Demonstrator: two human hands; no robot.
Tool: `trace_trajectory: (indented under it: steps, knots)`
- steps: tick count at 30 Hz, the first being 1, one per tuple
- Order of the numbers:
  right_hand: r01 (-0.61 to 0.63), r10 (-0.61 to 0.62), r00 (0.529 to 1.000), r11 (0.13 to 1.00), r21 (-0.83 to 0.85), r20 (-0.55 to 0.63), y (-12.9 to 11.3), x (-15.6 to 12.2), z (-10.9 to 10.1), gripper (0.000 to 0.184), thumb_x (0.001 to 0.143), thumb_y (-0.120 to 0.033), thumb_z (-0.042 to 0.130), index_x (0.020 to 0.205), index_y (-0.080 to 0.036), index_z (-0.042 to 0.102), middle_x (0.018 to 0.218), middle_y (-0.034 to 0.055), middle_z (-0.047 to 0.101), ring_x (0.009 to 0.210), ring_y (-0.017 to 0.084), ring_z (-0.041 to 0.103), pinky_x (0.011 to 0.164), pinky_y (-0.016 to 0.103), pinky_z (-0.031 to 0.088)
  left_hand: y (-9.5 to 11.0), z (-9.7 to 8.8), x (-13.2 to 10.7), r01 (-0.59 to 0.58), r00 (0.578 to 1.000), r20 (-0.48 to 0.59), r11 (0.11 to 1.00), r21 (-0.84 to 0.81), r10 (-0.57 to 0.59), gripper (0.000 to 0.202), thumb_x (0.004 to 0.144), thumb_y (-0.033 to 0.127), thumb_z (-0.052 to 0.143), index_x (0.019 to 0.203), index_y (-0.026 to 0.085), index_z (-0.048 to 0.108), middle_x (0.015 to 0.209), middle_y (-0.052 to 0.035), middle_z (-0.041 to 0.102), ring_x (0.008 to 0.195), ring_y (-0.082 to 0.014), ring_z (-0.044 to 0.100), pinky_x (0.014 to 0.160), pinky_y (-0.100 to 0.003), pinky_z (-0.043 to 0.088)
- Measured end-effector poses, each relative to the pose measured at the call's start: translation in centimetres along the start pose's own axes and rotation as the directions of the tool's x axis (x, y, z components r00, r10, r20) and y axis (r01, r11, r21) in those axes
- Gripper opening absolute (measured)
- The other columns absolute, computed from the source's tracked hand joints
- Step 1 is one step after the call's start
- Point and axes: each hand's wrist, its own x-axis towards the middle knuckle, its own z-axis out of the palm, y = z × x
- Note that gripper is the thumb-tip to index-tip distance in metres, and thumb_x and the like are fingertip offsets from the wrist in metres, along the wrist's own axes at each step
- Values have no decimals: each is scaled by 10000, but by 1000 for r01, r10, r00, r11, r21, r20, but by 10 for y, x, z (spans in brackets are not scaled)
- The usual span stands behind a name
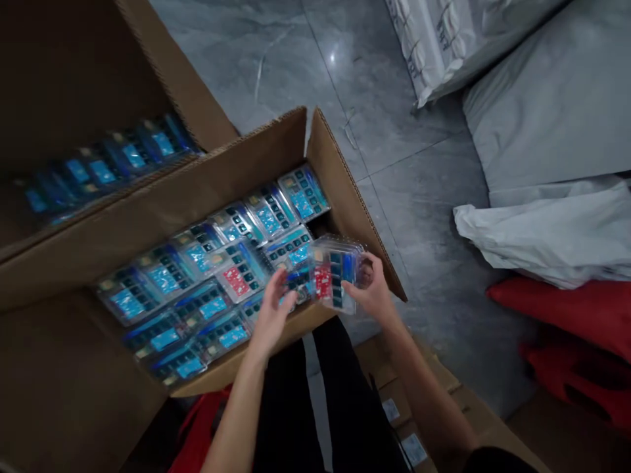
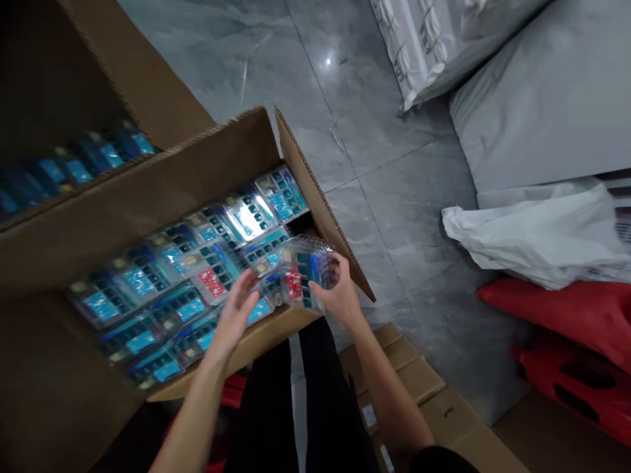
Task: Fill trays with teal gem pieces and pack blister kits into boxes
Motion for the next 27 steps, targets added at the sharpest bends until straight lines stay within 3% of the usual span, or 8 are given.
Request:
trace_trajectory:
  steps: [2, 4, 10, 15, 20, 23, 27]
  knots:
    - [-32, 12, 992, 986, 162, 123, -2, 2, 3, 752, 604, -398, 765, 1221, -249, 362, 1078, 76, 616, 958, 231, 639, 896, 418, 520, -5, 16, 9, 18, 996, 82, 999, -29, -15, 707, 641, 598, 751, 1222, 227, 592, 1284, -129, 625, 1201, -300, 585, 1042, -454, 441]
    - [-79, 25, 974, 969, 235, 225, -1, 13, 10, 782, 565, -421, 799, 1193, -256, 363, 1040, 54, 626, 936, 220, 642, 898, 415, 513, -9, 20, 18, 27, 994, 104, 999, -36, -23, 683, 644, 590, 753, 1188, 200, 619, 1241, -135, 652, 1170, -308, 604, 1038, -459, 439]
    - [-205, 95, 903, 952, 227, 420, 10, 59, 41, 787, 537, -375, 811, 1181, -279, 368, 905, -15, 672, 861, 200, 672, 867, 415, 531, -21, 5, 39, 10, 999, 32, 1000, 6, -10, 616, 708, 518, 734, 1198, 170, 599, 1107, -121, 703, 1024, -275, 665, 968, -438, 486]
    - [-214, 114, 865, 964, 155, 488, 14, 104, 76, 770, 572, -335, 777, 1231, -257, 386, 851, -31, 667, 794, 171, 665, 818, 375, 554, -32, 2, 62, -45, 991, -119, 990, 137, 61, 550, 857, 417, 578, 1309, 119, 478, 1265, -195, 604, 1153, -280, 604, 1047, -449, 421]
    - [-169, 132, 833, 985, 21, 538, 8, 144, 114, 785, 629, -223, 750, 1332, -201, 401, 818, -19, 675, 733, 167, 658, 788, 377, 571, -35, -12, 60, -113, 948, -238, 921, 373, 213, 528, 895, 307, 484, 1386, 127, 412, 1443, -193, 425, 1386, -278, 362, 1169, -448, 244]
    - [-99, 121, 850, 993, -70, 513, 5, 154, 126, 854, 641, -193, 748, 1403, -178, 361, 970, 30, 689, 869, 179, 668, 898, 390, 540, -38, -22, 55, -127, 927, -245, 854, 505, 283, 497, 876, 259, 488, 1354, 126, 463, 1443, -193, 407, 1415, -305, 287, 1182, -499, 174]
    - [11, 88, 890, 977, -214, 447, 0, 156, 129, 832, 665, -201, 739, 1419, -154, 392, 1286, 130, 581, 1160, 233, 585, 1067, 419, 421, -48, -28, 56, -120, 930, -201, 772, 625, 307, 420, 840, 199, 514, 1250, 122, 565, 1413, -215, 437, 1355, -349, 366, 1138, -555, 251]
